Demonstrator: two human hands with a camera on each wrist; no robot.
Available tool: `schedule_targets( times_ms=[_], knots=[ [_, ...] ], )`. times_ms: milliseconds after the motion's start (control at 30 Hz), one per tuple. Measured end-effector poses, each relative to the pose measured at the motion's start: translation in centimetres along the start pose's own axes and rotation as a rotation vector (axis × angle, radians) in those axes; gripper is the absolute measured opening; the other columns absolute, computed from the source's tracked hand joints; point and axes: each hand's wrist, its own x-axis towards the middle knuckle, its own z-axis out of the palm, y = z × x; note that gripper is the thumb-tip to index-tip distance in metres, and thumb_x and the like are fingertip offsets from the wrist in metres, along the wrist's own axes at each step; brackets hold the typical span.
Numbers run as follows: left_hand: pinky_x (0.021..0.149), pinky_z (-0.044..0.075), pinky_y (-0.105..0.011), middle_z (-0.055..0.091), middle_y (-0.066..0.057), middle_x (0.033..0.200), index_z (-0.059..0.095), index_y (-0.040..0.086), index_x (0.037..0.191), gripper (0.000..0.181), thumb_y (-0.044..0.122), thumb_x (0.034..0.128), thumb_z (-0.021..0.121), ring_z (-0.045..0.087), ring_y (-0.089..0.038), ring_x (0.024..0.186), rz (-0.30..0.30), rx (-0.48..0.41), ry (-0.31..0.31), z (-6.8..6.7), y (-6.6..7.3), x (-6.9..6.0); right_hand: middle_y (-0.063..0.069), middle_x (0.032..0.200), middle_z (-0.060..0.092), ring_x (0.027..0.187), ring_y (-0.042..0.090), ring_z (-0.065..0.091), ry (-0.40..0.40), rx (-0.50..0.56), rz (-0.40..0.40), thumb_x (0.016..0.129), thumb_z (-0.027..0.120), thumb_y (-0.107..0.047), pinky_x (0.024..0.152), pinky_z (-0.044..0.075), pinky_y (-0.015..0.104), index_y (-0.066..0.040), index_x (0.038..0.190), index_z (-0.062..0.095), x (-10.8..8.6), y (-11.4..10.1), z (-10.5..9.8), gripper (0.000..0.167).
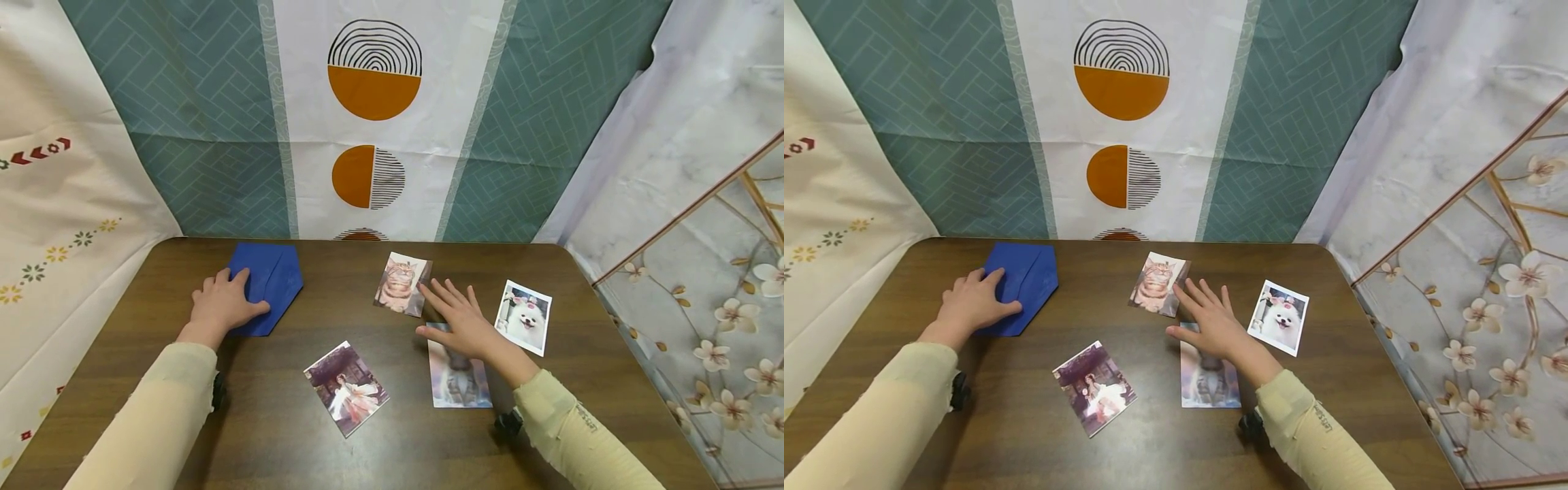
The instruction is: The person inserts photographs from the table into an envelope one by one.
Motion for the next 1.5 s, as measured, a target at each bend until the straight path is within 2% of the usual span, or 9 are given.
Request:
schedule_targets(
  times_ms=[233,433,633,833,1500],
  knots=[
    [0.102,0.032,-0.083,0.031,-0.05,0.152,0.039,-0.012,0.155,0.091,0.048,0.0935,0.07,0.032,-0.072,0.135,-0.002,-0.018,0.015,0.2,-0.2,0.1,0.02,0.174,0.026,0.16,0.049,0.019,0.0,-0.004,0.001,0.102,0.069,-0.052,0.121,0.005,0.079,-0.017,0.17,0.032,0.0,0.4,0.3,0.085],
    [0.101,0.023,-0.086,0.025,-0.052,0.153,0.041,-0.008,0.156,0.088,0.043,0.0922,0.074,0.025,-0.075,0.135,-0.043,-0.118,0.01,0.1,-0.4,0.3,0.019,0.175,0.026,0.16,0.049,0.02,-0.003,-0.002,0.003,0.102,0.068,-0.053,0.121,0.005,0.078,-0.021,0.171,0.031,-0.2,0.5,0.4,0.084],
    [0.099,0.021,-0.083,0.022,-0.054,0.153,0.04,-0.005,0.157,0.088,0.038,0.0901,0.077,0.021,-0.076,0.134,-0.083,-0.191,-0.005,-0.1,-0.4,0.4,0.02,0.174,0.027,0.16,0.049,0.021,0.005,0.005,-0.003,0.102,0.069,-0.051,0.121,0.006,0.078,-0.017,0.169,0.034,-0.1,0.3,0.5,0.084],
    [0.097,0.022,-0.08,0.021,-0.054,0.152,0.039,-0.004,0.158,0.088,0.037,0.0904,0.078,0.02,-0.073,0.132,-0.111,-0.21,-0.029,-0.3,-0.4,0.6,0.021,0.174,0.027,0.16,0.049,0.021,-0.007,0.02,-0.001,0.101,0.071,-0.05,0.122,0.005,0.077,-0.015,0.169,0.035,-0.2,0.2,0.4,0.085],
    [0.097,0.021,-0.079,0.025,-0.053,0.145,0.046,-0.004,0.15,0.081,0.035,0.0883,0.08,0.017,-0.071,0.131,-0.134,-0.244,0.007,-0.3,-0.8,1.3,0.022,0.172,0.029,0.159,0.048,0.024,0.014,0.036,-0.028,0.1,0.073,-0.048,0.121,0.007,0.078,-0.013,0.167,0.04,-0.3,-0.2,0.3,0.082]
  ],
)
